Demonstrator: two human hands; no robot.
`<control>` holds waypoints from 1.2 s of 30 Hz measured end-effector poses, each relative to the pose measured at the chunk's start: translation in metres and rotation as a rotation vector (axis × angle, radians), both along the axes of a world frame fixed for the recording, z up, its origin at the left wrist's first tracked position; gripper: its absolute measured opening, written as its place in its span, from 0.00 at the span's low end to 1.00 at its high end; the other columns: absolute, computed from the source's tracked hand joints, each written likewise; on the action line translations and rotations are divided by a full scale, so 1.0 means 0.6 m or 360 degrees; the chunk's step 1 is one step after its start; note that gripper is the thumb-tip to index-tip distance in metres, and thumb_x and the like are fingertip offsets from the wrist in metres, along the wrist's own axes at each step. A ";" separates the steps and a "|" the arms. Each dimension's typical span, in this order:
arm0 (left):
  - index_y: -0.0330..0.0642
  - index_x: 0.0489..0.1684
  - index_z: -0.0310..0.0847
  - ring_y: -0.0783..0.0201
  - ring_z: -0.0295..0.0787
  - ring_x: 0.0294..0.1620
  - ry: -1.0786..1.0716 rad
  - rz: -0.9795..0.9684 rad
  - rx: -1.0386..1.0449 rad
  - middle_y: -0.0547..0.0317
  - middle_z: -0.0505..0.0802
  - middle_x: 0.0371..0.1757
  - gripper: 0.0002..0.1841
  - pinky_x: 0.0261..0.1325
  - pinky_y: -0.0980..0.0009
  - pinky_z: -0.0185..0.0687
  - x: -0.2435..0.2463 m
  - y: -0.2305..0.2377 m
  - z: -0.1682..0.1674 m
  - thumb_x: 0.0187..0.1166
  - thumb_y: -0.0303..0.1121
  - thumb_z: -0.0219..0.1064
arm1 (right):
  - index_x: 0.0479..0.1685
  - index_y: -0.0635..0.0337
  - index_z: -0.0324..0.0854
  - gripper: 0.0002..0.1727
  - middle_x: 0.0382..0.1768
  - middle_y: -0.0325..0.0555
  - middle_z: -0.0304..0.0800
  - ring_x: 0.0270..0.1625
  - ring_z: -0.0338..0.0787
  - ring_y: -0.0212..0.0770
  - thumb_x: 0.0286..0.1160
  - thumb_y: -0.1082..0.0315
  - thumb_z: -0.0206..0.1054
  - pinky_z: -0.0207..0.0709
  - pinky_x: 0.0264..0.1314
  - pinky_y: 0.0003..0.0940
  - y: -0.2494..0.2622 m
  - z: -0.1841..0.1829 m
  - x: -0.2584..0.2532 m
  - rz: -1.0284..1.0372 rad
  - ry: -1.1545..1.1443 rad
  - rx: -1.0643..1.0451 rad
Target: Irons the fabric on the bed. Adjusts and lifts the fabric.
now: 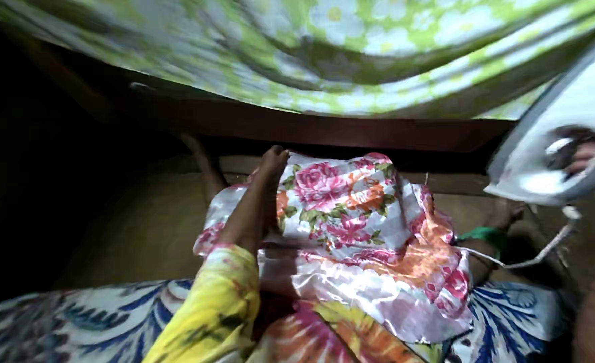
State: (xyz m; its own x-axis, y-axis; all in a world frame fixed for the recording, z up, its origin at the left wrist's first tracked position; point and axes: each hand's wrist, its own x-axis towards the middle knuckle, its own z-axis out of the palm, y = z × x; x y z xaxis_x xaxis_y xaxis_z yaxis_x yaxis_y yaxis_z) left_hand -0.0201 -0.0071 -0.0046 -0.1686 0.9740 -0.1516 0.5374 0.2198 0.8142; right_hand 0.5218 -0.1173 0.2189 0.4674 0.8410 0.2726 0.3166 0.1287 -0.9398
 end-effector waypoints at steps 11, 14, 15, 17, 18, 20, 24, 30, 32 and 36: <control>0.34 0.83 0.67 0.38 0.80 0.73 -0.0268 -0.0039 0.0212 0.31 0.81 0.74 0.25 0.76 0.40 0.72 -0.062 -0.157 -0.028 0.92 0.39 0.55 | 0.47 0.67 0.89 0.29 0.45 0.61 0.91 0.51 0.90 0.56 0.71 0.45 0.75 0.79 0.62 0.60 0.001 -0.170 -0.422 0.1604 -0.1400 -0.0982; 0.41 0.83 0.69 0.44 0.83 0.70 -0.0478 0.0145 0.0073 0.38 0.83 0.74 0.24 0.73 0.43 0.76 -0.056 -0.238 -0.044 0.94 0.43 0.50 | 0.50 0.65 0.89 0.32 0.49 0.62 0.91 0.59 0.88 0.61 0.73 0.39 0.71 0.75 0.67 0.64 0.015 -0.183 -0.518 0.1666 -0.1688 -0.1067; 0.40 0.81 0.72 0.45 0.85 0.66 -0.0524 0.0203 0.0048 0.37 0.85 0.71 0.23 0.69 0.44 0.77 -0.054 -0.253 -0.052 0.94 0.43 0.50 | 0.51 0.64 0.89 0.32 0.50 0.62 0.91 0.60 0.88 0.61 0.74 0.39 0.71 0.75 0.67 0.65 0.024 -0.183 -0.538 0.1639 -0.1709 -0.1074; 0.37 0.77 0.75 0.48 0.86 0.63 -0.0587 0.0256 0.0032 0.37 0.87 0.66 0.23 0.68 0.47 0.79 -0.048 -0.275 -0.069 0.95 0.42 0.48 | 0.50 0.62 0.89 0.32 0.47 0.61 0.92 0.56 0.90 0.62 0.73 0.38 0.71 0.78 0.63 0.66 0.051 -0.199 -0.552 0.1529 -0.1693 -0.0999; 0.37 0.76 0.75 0.49 0.86 0.63 -0.0605 0.0266 0.0043 0.37 0.87 0.64 0.23 0.68 0.48 0.79 -0.046 -0.283 -0.076 0.95 0.42 0.48 | 0.50 0.61 0.90 0.31 0.47 0.62 0.92 0.55 0.90 0.63 0.73 0.37 0.71 0.79 0.61 0.68 0.064 -0.204 -0.550 0.1465 -0.1676 -0.0957; 0.36 0.76 0.75 0.50 0.85 0.64 -0.0645 0.0286 0.0055 0.37 0.87 0.65 0.23 0.70 0.49 0.78 -0.047 -0.296 -0.082 0.95 0.42 0.49 | 0.48 0.61 0.90 0.31 0.46 0.63 0.92 0.53 0.90 0.65 0.72 0.38 0.72 0.79 0.58 0.70 0.091 -0.202 -0.537 0.1312 -0.1635 -0.0937; 0.41 0.78 0.74 0.52 0.86 0.65 -0.0598 0.0193 0.0104 0.41 0.87 0.67 0.25 0.69 0.47 0.79 -0.048 -0.306 -0.083 0.92 0.47 0.53 | 0.49 0.68 0.88 0.35 0.49 0.68 0.90 0.56 0.89 0.68 0.73 0.38 0.72 0.78 0.60 0.72 0.149 -0.198 -0.468 0.0990 -0.1499 -0.1118; 0.42 0.82 0.72 0.50 0.85 0.66 -0.0616 0.0163 0.0138 0.40 0.87 0.68 0.27 0.71 0.46 0.78 -0.038 -0.297 -0.096 0.90 0.49 0.56 | 0.46 0.68 0.88 0.30 0.37 0.61 0.90 0.37 0.90 0.55 0.73 0.43 0.75 0.84 0.47 0.59 0.152 -0.219 -0.342 0.0996 -0.1153 -0.1179; 0.39 0.81 0.71 0.49 0.84 0.68 -0.0594 0.0162 0.0166 0.38 0.86 0.68 0.27 0.73 0.46 0.76 -0.036 -0.292 -0.093 0.91 0.47 0.55 | 0.45 0.69 0.87 0.25 0.35 0.58 0.89 0.36 0.87 0.50 0.73 0.51 0.77 0.83 0.47 0.53 0.133 -0.196 -0.352 0.1153 -0.1200 -0.1255; 0.35 0.79 0.72 0.46 0.85 0.67 -0.0499 0.0163 0.0242 0.35 0.87 0.65 0.26 0.73 0.45 0.75 -0.031 -0.293 -0.096 0.93 0.45 0.50 | 0.40 0.69 0.88 0.25 0.32 0.55 0.88 0.33 0.85 0.45 0.69 0.51 0.80 0.81 0.45 0.49 0.110 -0.195 -0.400 0.1432 -0.1353 -0.1214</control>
State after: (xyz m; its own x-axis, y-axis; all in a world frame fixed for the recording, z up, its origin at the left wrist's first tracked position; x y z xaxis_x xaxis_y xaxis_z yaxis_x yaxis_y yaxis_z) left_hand -0.0389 -0.1829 -0.0622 -0.2349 0.9698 -0.0663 0.2381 0.1235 0.9634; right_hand 0.2817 -0.0513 0.1021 -0.3575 0.8209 -0.4454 0.8849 0.1452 -0.4426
